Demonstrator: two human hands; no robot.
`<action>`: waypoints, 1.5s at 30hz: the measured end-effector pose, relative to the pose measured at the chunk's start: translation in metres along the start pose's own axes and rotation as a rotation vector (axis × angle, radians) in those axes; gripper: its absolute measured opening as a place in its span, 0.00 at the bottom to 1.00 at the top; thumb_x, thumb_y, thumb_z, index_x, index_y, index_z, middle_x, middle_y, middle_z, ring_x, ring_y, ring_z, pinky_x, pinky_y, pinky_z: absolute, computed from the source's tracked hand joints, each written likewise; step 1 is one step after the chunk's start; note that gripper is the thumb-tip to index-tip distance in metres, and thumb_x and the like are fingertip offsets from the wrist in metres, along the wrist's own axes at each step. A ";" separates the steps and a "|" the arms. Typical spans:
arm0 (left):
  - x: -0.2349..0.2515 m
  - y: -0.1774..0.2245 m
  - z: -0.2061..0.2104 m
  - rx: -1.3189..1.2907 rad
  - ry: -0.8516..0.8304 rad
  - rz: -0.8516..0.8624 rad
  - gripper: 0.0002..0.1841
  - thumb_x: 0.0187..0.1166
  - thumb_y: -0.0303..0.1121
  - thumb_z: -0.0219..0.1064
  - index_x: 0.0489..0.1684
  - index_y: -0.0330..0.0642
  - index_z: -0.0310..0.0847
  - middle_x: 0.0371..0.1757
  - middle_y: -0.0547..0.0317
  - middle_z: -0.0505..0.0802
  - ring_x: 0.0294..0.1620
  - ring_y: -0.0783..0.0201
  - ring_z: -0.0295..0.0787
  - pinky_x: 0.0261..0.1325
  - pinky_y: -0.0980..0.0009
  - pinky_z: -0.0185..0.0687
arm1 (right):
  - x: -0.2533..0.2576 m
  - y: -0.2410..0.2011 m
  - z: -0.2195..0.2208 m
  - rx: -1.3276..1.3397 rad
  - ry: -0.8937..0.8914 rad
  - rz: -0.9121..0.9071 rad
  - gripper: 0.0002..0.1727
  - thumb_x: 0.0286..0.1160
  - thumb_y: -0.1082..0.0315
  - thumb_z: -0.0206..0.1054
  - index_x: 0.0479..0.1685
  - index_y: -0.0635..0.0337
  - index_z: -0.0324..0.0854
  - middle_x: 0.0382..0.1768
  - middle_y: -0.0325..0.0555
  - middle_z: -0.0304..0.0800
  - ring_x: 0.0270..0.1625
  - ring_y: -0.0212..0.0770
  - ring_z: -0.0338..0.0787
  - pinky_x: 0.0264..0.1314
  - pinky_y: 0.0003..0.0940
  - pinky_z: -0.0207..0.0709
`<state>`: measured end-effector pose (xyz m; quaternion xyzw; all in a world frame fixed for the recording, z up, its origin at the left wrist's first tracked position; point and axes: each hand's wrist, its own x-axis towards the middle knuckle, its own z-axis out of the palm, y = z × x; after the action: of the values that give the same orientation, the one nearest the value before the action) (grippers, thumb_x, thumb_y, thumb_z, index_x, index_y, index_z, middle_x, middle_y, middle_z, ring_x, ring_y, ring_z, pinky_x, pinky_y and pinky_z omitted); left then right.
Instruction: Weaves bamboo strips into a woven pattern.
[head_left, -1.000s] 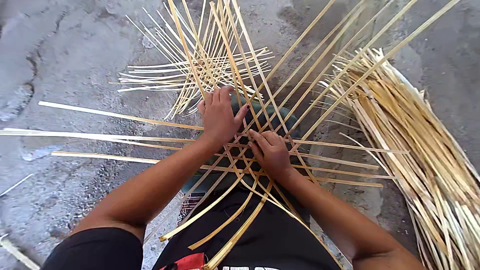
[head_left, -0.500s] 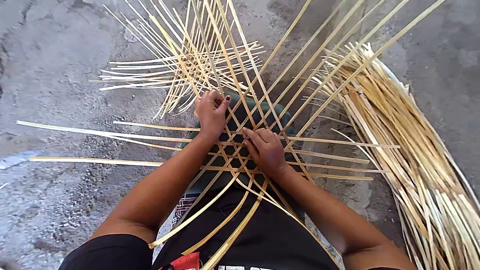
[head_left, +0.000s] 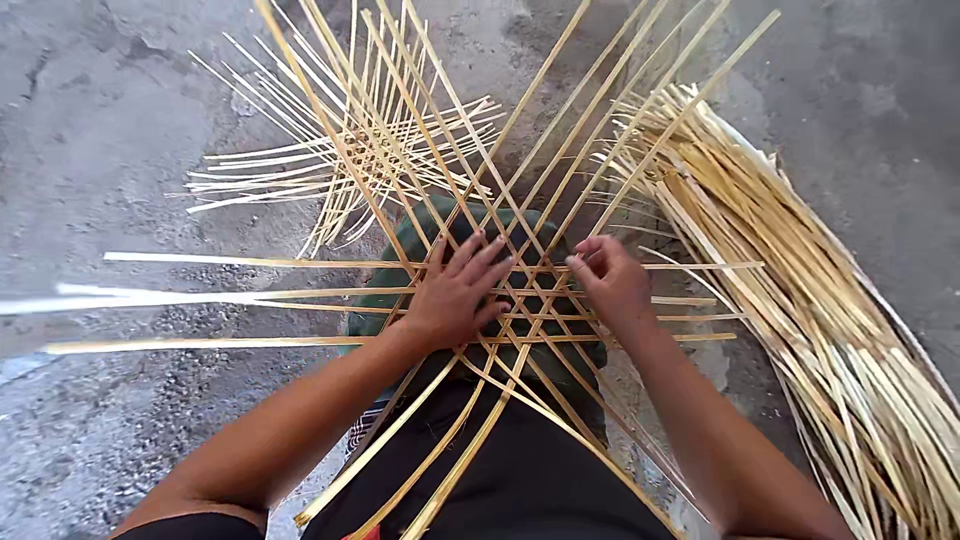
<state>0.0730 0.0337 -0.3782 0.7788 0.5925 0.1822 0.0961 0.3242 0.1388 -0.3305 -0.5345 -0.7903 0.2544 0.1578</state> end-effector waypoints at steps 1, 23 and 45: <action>0.001 0.002 0.004 0.031 -0.079 0.005 0.34 0.86 0.64 0.49 0.92 0.66 0.61 0.96 0.67 0.58 0.98 0.54 0.40 0.91 0.29 0.28 | -0.005 0.000 0.003 -0.073 -0.053 -0.005 0.21 0.82 0.54 0.67 0.64 0.58 0.81 0.33 0.51 0.91 0.35 0.52 0.92 0.41 0.59 0.86; 0.002 0.004 0.010 0.093 -0.098 -0.008 0.35 0.87 0.66 0.42 0.94 0.70 0.56 0.96 0.71 0.56 0.98 0.58 0.39 0.92 0.32 0.29 | -0.020 0.011 0.044 -0.222 0.124 -0.177 0.17 0.84 0.63 0.62 0.65 0.56 0.86 0.40 0.53 0.90 0.37 0.53 0.91 0.38 0.53 0.85; 0.004 0.000 0.013 0.120 -0.088 -0.027 0.41 0.85 0.69 0.42 0.96 0.60 0.53 0.98 0.69 0.50 0.99 0.56 0.33 0.91 0.31 0.22 | 0.000 0.004 0.071 0.338 0.210 0.063 0.23 0.78 0.59 0.73 0.65 0.52 0.69 0.41 0.41 0.85 0.33 0.38 0.83 0.31 0.36 0.78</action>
<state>0.0796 0.0384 -0.3897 0.7823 0.6081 0.1106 0.0777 0.2900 0.1231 -0.3906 -0.5485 -0.6984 0.3310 0.3190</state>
